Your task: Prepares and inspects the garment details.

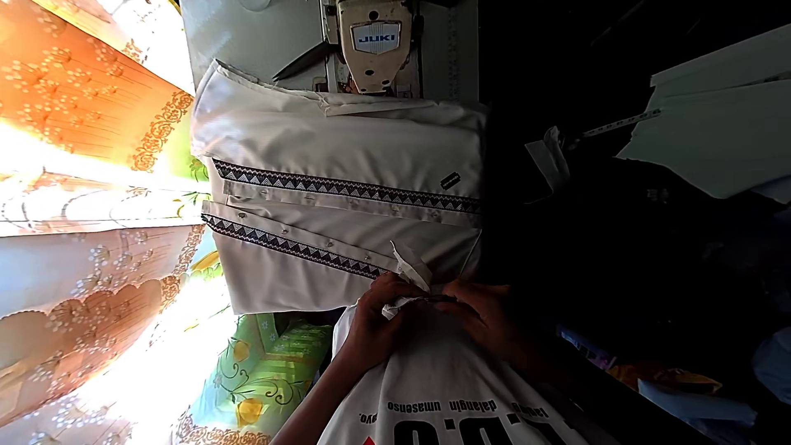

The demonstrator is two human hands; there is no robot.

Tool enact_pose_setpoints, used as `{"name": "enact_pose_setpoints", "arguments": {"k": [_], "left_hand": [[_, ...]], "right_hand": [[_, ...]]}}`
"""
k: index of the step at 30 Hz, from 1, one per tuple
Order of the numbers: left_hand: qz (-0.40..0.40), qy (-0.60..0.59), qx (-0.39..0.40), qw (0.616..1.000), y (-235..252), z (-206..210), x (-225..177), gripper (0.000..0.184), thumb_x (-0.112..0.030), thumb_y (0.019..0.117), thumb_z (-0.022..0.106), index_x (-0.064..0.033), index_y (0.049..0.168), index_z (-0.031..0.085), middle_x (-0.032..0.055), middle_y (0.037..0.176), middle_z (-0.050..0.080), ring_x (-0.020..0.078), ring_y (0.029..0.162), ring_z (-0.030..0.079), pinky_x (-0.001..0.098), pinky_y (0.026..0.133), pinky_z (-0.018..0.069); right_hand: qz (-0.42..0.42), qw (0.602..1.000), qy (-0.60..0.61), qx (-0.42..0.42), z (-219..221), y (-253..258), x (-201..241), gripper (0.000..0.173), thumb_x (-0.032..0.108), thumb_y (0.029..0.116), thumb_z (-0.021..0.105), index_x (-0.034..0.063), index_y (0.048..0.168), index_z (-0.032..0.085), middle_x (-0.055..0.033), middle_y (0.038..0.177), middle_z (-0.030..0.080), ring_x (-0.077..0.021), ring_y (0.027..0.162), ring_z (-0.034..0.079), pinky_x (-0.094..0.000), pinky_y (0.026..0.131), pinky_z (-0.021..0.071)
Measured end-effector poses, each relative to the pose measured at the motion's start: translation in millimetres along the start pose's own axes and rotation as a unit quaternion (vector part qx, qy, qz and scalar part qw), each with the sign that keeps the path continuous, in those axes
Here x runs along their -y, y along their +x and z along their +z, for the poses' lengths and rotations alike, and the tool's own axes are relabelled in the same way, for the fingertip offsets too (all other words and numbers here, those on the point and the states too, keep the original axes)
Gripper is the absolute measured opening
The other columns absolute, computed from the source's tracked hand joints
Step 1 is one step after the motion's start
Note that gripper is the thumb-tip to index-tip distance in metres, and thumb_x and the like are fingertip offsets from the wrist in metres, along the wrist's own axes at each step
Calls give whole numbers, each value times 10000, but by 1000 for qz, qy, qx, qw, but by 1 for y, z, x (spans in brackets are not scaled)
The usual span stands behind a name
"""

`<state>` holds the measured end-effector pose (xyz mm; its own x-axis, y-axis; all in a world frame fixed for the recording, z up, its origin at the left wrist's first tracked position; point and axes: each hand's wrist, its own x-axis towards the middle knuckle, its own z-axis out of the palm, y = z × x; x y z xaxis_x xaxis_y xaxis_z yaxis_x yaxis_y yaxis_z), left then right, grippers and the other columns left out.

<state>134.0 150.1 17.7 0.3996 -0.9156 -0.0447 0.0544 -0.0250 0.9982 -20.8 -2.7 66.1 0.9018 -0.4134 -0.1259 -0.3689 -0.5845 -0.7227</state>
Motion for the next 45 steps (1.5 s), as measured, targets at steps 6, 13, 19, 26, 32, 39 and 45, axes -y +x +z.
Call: {"name": "enact_pose_setpoints", "arguments": {"k": [6, 13, 19, 26, 32, 39, 45], "left_hand": [[23, -19, 56, 998, 1, -8, 5, 113, -125, 983, 673, -36, 1007, 737, 17, 994, 686, 52, 1042, 610, 271, 1020, 463], [5, -125, 67, 990, 7, -6, 8, 59, -116, 938, 733, -79, 974, 761, -48, 976, 711, 29, 1030, 632, 279, 1016, 490], [-15, -170, 85, 982, 9, -6, 8, 67, -121, 932, 739, -91, 982, 771, -68, 984, 712, 15, 1039, 629, 237, 966, 507], [-18, -182, 81, 980, 7, -1, 8, 67, -105, 940, 727, -78, 986, 766, -66, 976, 706, 19, 1022, 627, 261, 987, 496], [-26, -193, 75, 978, 7, -2, 8, 68, -95, 950, 711, -90, 999, 759, -77, 1010, 711, 6, 1031, 633, 232, 954, 515], [-23, -181, 73, 980, 6, -3, 9, 75, -107, 952, 711, -92, 1001, 767, -79, 997, 702, 4, 1030, 623, 217, 945, 507], [-25, -184, 76, 980, 6, -2, 9, 70, -97, 948, 714, -95, 997, 764, -80, 995, 702, 8, 1038, 621, 237, 968, 501]], "right_hand": [[148, 933, 235, 230, -27, 1, 7, 431, 328, 1110, 416, 14, 1043, 704, -23, 876, 580, -10, 744, 527, -147, 683, 436], [276, 739, 519, 329, -33, 12, -9, 182, 263, 1052, 556, 140, 1010, 683, 107, 711, 609, 47, 504, 488, -110, 461, 407], [322, 657, 603, 317, -24, 10, -10, 216, 265, 1040, 564, 148, 915, 696, 110, 607, 543, 56, 448, 437, -98, 415, 361], [330, 673, 597, 287, -23, 5, -7, 238, 241, 1036, 576, 151, 848, 691, 112, 575, 518, 59, 425, 402, -102, 396, 326], [312, 643, 625, 314, -21, 2, -14, 256, 302, 1050, 552, 159, 912, 714, 120, 603, 539, 63, 442, 423, -98, 409, 351], [301, 634, 632, 328, -24, 2, -18, 267, 332, 1054, 540, 157, 949, 711, 127, 612, 532, 69, 437, 404, -95, 398, 328], [299, 646, 618, 334, -26, 5, -18, 256, 330, 1046, 553, 158, 941, 712, 125, 611, 537, 67, 438, 412, -96, 401, 333]]}}
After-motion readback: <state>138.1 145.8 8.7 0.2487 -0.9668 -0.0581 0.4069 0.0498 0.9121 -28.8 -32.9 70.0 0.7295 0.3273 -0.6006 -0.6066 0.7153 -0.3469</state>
